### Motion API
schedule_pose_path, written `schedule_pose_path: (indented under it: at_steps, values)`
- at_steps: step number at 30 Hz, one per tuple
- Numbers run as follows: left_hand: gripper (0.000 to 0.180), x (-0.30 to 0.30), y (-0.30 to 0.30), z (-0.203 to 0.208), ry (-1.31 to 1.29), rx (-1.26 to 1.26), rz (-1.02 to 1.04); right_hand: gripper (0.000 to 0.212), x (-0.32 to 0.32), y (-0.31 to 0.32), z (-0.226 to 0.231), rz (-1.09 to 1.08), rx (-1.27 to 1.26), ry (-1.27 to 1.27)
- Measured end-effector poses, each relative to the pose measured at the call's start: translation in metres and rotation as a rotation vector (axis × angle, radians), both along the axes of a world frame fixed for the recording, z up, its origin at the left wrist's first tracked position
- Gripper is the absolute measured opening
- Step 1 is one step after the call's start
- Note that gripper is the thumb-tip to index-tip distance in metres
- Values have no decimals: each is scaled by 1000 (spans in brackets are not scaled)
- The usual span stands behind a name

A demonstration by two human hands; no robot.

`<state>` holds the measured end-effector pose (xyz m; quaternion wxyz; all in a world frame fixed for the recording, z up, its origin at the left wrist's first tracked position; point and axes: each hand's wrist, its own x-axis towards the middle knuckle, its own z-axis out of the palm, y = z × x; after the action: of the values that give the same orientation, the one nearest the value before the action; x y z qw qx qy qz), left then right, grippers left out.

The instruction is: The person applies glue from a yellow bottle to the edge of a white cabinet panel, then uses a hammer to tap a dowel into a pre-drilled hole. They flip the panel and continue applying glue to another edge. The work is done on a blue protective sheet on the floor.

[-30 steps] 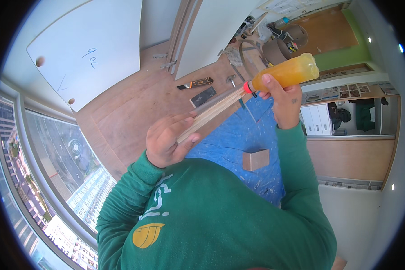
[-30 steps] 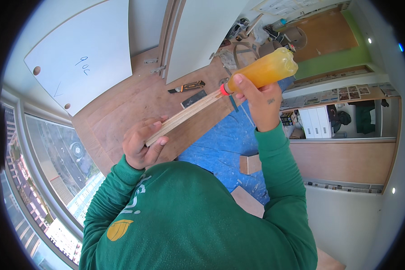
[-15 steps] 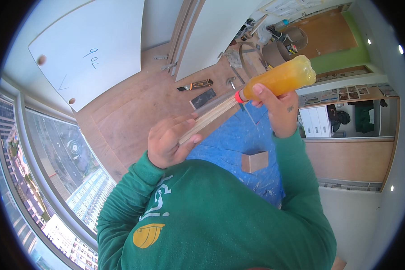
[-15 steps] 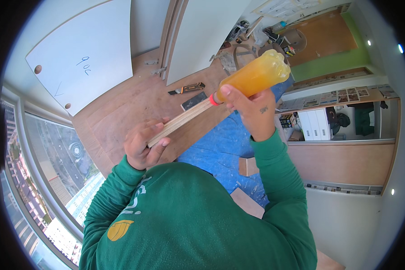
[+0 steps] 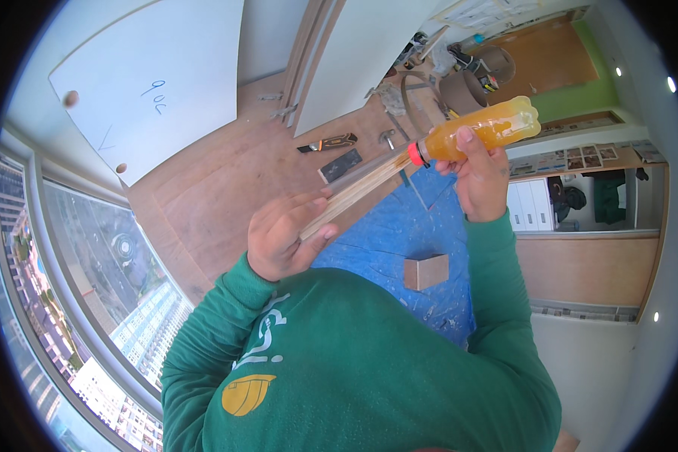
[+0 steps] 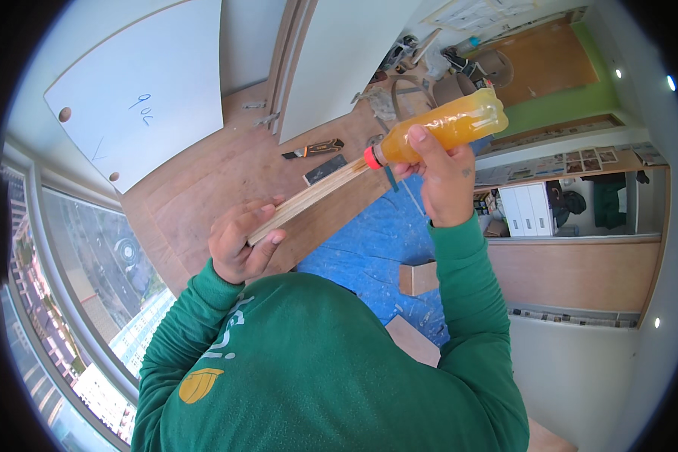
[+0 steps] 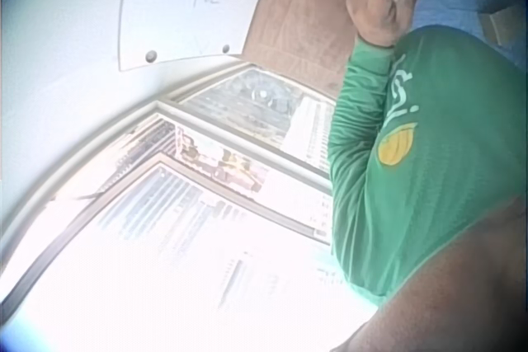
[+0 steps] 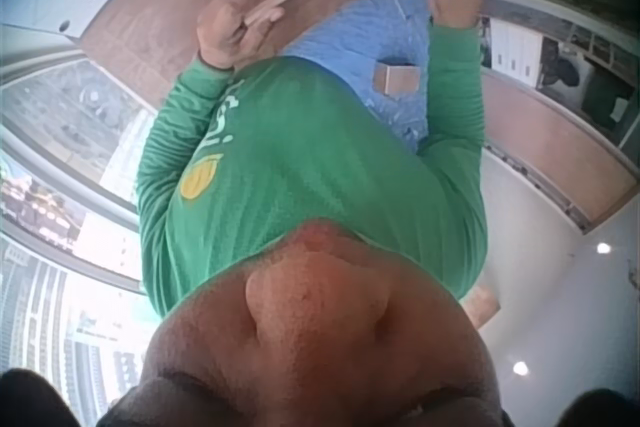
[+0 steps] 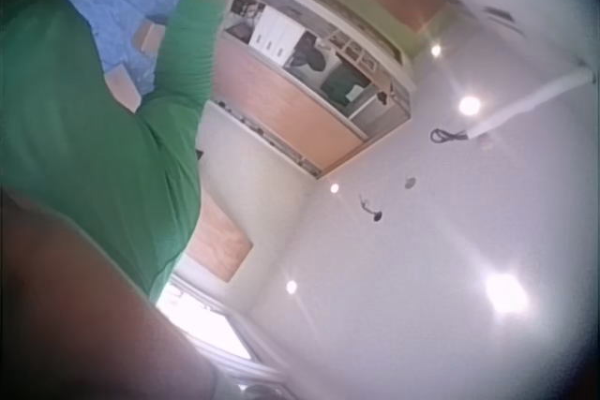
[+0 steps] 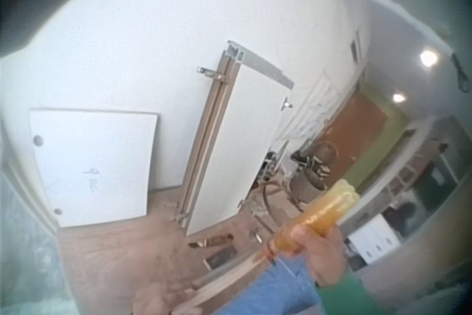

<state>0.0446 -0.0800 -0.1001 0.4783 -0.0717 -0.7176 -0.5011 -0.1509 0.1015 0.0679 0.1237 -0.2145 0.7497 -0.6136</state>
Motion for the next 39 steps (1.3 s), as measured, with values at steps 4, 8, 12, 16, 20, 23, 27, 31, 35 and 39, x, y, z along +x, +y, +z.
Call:
schedule_pose_path:
  at_steps: [4, 8, 12, 16, 20, 23, 27, 31, 35, 39]
  values:
    - [43, -3, 0, -1, 32, -3, 29, 36, -8, 8, -7, 17, -4, -80]
    - [44, -3, 0, -3, 25, -6, 32, 38, -6, 7, -11, 13, 22, -118]
    - [44, -2, -1, -2, 13, -7, 29, 37, -6, 5, -12, 7, 40, -94]
    - [43, -4, -2, -2, 16, -2, 29, 32, 6, 1, -8, 33, 169, 93]
    - [42, -5, -4, -4, 19, 8, 24, 19, 30, -15, -7, 55, 169, 284]
    - [42, -6, -5, -3, 31, 15, 17, 17, 28, -17, -4, 45, 186, 294]
    - [43, -4, -4, -2, 15, 8, 22, 17, 14, -12, -1, -4, 216, 213]
    - [44, -3, -4, -4, 5, -2, 27, 18, 27, -16, 0, 53, 180, 219]
    - [44, -6, -5, -3, 26, 6, 21, 19, 13, -9, -3, -1, 199, 232]
    - [44, -4, -4, -3, 9, 3, 22, 19, 23, -10, -1, 27, 216, 231]
